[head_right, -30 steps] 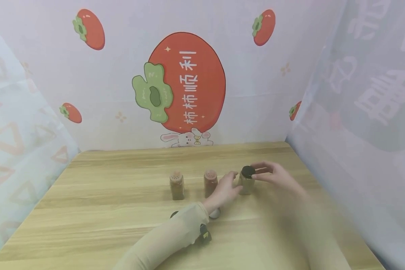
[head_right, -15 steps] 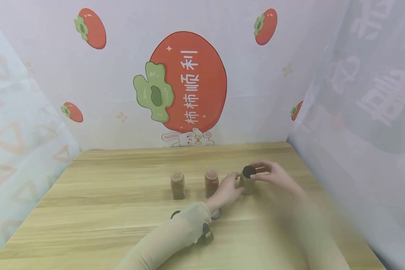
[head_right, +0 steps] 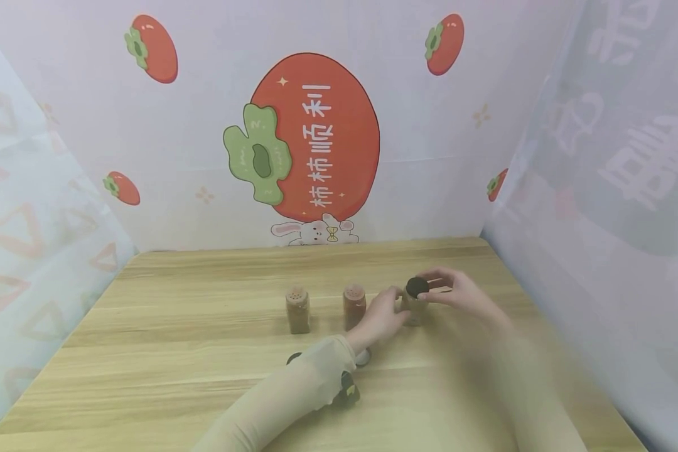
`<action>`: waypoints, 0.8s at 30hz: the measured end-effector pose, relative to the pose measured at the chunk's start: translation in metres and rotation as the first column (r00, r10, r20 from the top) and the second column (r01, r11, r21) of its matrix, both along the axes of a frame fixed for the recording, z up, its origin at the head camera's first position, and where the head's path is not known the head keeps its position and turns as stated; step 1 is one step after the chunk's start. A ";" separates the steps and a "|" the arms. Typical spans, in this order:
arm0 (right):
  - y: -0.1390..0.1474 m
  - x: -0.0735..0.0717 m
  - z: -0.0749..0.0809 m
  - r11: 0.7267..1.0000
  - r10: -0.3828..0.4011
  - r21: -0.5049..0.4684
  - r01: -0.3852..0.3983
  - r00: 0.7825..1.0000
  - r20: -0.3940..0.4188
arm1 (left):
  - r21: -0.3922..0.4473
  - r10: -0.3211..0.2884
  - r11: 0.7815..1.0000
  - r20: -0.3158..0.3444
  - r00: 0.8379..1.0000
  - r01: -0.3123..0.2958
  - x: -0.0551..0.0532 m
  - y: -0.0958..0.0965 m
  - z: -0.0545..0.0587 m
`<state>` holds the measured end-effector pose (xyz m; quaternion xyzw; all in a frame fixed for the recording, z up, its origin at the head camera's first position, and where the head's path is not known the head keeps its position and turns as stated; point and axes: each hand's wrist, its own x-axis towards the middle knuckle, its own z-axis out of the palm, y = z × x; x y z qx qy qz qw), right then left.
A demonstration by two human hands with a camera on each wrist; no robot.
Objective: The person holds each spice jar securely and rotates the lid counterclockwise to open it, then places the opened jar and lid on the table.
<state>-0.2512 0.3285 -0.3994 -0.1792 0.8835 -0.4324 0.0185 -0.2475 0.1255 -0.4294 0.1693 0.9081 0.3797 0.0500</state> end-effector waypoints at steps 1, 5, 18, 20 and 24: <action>0.000 0.000 0.000 1.000 0.000 0.000 0.000 1.000 0.001 | 0.001 0.001 1.000 0.000 1.000 -0.001 0.000 0.000 0.000; 0.000 0.000 0.000 1.000 -0.004 0.003 0.004 1.000 -0.001 | 0.001 0.007 1.000 -0.002 1.000 -0.007 -0.002 0.001 -0.001; -0.001 -0.001 -0.001 1.000 -0.001 -0.015 0.001 1.000 0.007 | 0.010 -0.013 1.000 -0.021 1.000 0.013 0.001 0.000 0.001; -0.001 -0.002 -0.002 1.000 -0.007 -0.016 0.007 1.000 0.003 | 0.009 -0.014 1.000 -0.016 1.000 0.015 0.000 0.000 0.000; 0.000 -0.002 -0.004 1.000 -0.022 -0.008 0.021 1.000 -0.020 | -0.010 -0.020 1.000 -0.026 0.999 0.020 -0.002 0.000 -0.001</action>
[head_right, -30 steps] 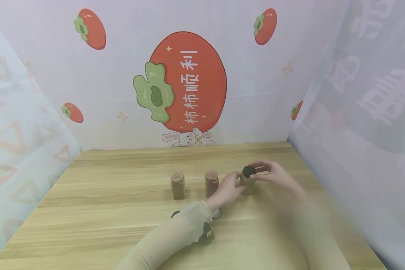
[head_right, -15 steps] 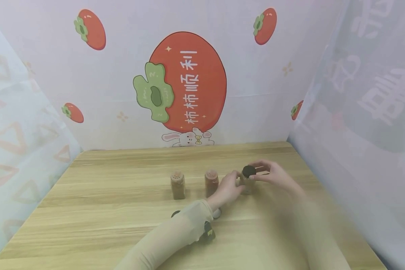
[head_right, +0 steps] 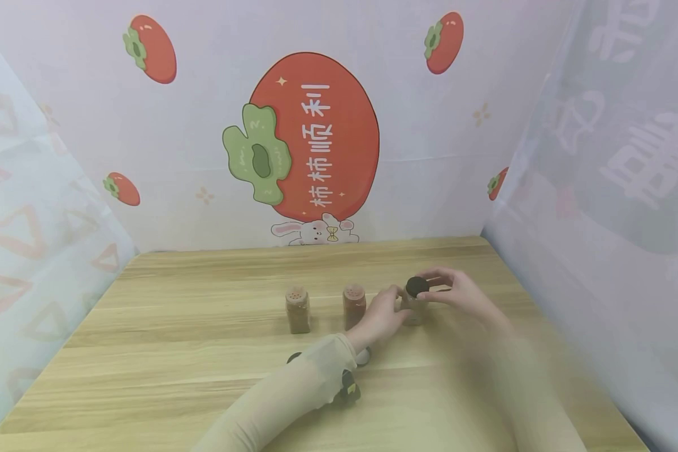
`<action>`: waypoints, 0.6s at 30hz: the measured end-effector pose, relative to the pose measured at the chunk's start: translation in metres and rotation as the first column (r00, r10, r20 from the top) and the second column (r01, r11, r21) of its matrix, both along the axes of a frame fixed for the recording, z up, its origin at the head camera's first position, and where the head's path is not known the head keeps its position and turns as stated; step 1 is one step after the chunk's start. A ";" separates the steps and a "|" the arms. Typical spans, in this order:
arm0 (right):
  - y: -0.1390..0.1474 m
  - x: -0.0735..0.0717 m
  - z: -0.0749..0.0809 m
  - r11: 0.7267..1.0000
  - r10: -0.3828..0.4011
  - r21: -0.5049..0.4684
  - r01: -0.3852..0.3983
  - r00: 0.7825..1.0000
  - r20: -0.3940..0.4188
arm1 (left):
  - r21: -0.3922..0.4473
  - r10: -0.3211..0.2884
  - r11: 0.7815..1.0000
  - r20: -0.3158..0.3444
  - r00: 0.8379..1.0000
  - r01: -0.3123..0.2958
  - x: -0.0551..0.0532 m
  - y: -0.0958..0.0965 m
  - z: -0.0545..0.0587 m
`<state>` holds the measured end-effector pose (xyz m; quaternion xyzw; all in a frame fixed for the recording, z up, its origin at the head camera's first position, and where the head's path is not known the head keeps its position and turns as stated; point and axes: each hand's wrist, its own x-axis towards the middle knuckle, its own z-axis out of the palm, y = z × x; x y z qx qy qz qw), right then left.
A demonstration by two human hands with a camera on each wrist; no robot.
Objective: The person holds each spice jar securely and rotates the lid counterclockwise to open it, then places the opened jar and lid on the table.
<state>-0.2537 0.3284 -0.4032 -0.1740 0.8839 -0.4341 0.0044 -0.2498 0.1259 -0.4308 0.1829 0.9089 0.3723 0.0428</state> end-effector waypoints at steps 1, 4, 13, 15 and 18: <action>0.000 0.000 0.000 1.000 -0.002 0.001 0.002 1.000 -0.007 | -0.003 -0.002 1.000 -0.002 1.000 0.002 0.000 0.000 0.000; 0.000 -0.001 -0.001 1.000 -0.002 0.002 0.002 1.000 -0.028 | -0.010 -0.004 1.000 -0.008 1.000 0.004 0.000 0.000 0.000; -0.001 -0.001 -0.003 1.000 0.019 -0.014 -0.020 0.995 -0.099 | -0.066 -0.008 0.998 -0.014 1.000 0.007 0.000 0.001 0.002; -0.001 -0.002 -0.004 0.999 0.028 -0.014 -0.030 0.993 -0.118 | -0.075 -0.009 0.997 -0.007 1.000 0.009 0.000 0.001 0.002; -0.001 -0.002 -0.004 0.998 0.052 -0.017 -0.055 0.988 -0.142 | -0.086 -0.011 0.996 0.000 1.000 0.011 0.001 0.002 0.004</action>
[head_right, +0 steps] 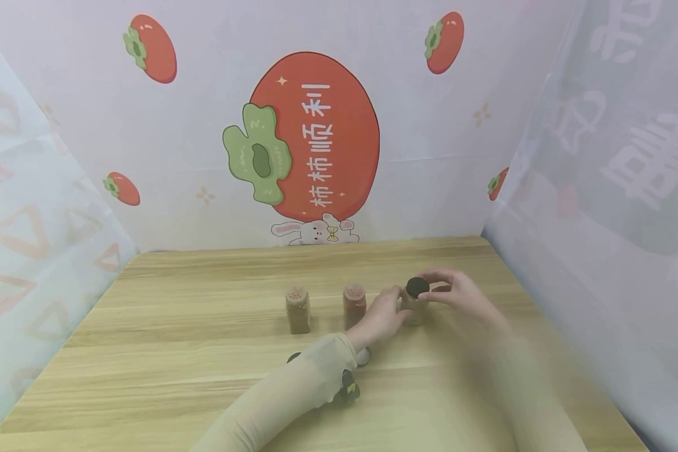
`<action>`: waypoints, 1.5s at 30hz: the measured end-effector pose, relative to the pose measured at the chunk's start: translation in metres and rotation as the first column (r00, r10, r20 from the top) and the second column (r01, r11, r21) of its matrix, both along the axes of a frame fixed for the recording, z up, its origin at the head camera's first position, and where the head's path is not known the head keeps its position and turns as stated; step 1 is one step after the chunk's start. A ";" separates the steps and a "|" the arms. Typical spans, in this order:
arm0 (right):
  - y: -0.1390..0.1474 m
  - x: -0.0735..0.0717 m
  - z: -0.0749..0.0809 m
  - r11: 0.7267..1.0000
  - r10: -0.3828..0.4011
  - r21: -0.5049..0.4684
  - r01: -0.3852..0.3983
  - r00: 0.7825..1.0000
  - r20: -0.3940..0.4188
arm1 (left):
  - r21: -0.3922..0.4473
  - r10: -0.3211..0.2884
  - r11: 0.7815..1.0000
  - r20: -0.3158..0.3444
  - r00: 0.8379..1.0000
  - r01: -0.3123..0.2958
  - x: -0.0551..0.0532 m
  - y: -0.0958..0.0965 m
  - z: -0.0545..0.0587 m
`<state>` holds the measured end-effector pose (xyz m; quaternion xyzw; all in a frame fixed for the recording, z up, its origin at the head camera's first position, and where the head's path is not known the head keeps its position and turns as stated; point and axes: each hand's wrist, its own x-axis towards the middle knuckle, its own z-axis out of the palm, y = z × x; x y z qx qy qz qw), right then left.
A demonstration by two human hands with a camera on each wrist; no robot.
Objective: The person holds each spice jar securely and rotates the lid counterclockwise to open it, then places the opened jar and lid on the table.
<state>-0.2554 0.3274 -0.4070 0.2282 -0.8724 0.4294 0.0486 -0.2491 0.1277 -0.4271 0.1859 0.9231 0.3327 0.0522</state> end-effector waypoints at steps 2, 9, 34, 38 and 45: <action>0.001 0.000 0.000 1.000 0.023 -0.004 -0.023 1.000 -0.011 | -0.004 -0.001 1.000 -0.002 1.000 0.001 0.000 0.000 0.000; 0.003 0.002 0.003 0.998 0.064 0.013 -0.065 0.998 0.027 | -0.018 -0.011 1.000 -0.002 1.000 0.011 -0.002 0.000 -0.001; 0.005 0.004 -0.001 0.999 -0.014 0.042 0.012 0.998 0.060 | -0.010 -0.011 1.000 0.022 1.000 0.011 0.000 0.000 -0.001; 0.001 0.005 -0.002 0.996 -0.074 0.043 0.073 0.997 0.003 | -0.005 -0.014 1.000 0.021 1.000 0.014 -0.001 -0.001 -0.002; -0.003 0.007 -0.002 0.994 -0.105 0.034 0.107 0.993 -0.050 | 0.001 -0.014 1.000 0.026 1.000 0.014 0.000 0.000 -0.001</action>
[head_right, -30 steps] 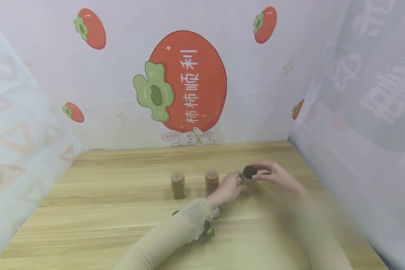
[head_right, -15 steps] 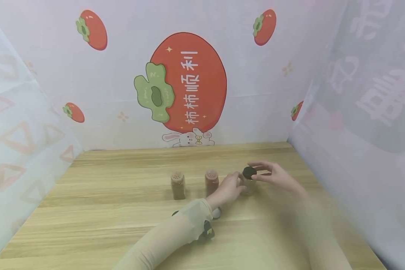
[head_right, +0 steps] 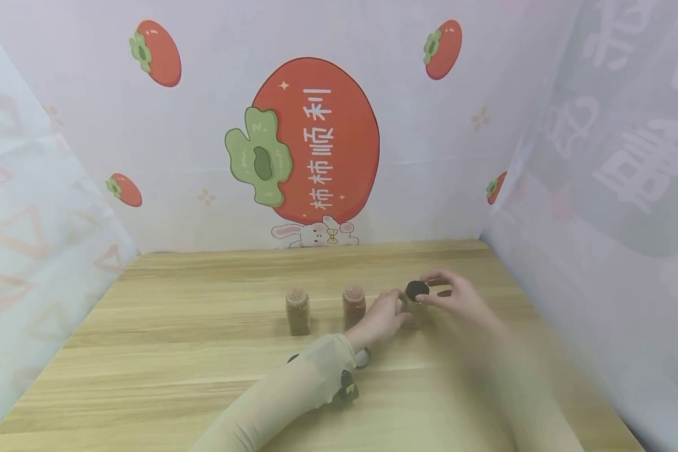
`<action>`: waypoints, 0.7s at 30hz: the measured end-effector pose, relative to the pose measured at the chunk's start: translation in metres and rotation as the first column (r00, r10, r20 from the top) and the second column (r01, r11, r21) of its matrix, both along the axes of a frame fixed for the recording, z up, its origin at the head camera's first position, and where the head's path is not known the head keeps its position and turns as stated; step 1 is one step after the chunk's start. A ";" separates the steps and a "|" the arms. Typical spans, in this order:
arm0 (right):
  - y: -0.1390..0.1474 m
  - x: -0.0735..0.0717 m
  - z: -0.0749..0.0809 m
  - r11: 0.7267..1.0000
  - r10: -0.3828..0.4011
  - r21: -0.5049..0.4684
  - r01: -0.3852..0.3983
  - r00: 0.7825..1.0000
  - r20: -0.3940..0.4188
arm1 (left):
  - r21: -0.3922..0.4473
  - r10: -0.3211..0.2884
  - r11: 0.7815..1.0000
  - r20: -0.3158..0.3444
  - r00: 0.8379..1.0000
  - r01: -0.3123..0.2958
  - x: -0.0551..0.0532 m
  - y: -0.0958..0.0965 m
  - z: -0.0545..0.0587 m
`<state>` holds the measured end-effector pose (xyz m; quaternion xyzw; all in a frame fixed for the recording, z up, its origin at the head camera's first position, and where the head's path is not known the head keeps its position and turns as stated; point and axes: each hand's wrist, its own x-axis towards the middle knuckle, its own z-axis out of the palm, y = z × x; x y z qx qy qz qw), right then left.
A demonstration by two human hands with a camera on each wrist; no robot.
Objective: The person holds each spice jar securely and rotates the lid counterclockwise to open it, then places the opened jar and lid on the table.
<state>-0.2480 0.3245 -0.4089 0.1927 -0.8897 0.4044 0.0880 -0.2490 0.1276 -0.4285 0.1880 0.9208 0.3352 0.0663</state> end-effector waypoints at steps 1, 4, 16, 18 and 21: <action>0.000 0.000 0.000 1.000 0.003 0.000 -0.003 1.000 -0.004 | 0.001 0.000 1.000 0.001 1.000 0.000 0.000 0.000 0.000; 0.000 0.001 0.001 1.000 0.013 -0.004 -0.013 1.000 -0.012 | 0.002 0.000 1.000 0.001 1.000 0.000 0.001 0.000 0.000; 0.005 0.003 0.008 0.992 0.124 0.013 -0.124 0.992 0.008 | 0.005 -0.005 1.000 -0.003 1.000 0.005 0.001 -0.001 -0.001; 0.006 0.003 0.008 0.990 0.144 0.011 -0.144 0.989 0.019 | 0.004 -0.006 1.000 -0.003 1.000 0.006 0.001 -0.001 0.000; 0.007 0.001 0.008 0.985 0.172 0.004 -0.172 0.985 0.032 | 0.003 -0.004 1.000 -0.001 1.000 0.004 0.001 -0.001 0.000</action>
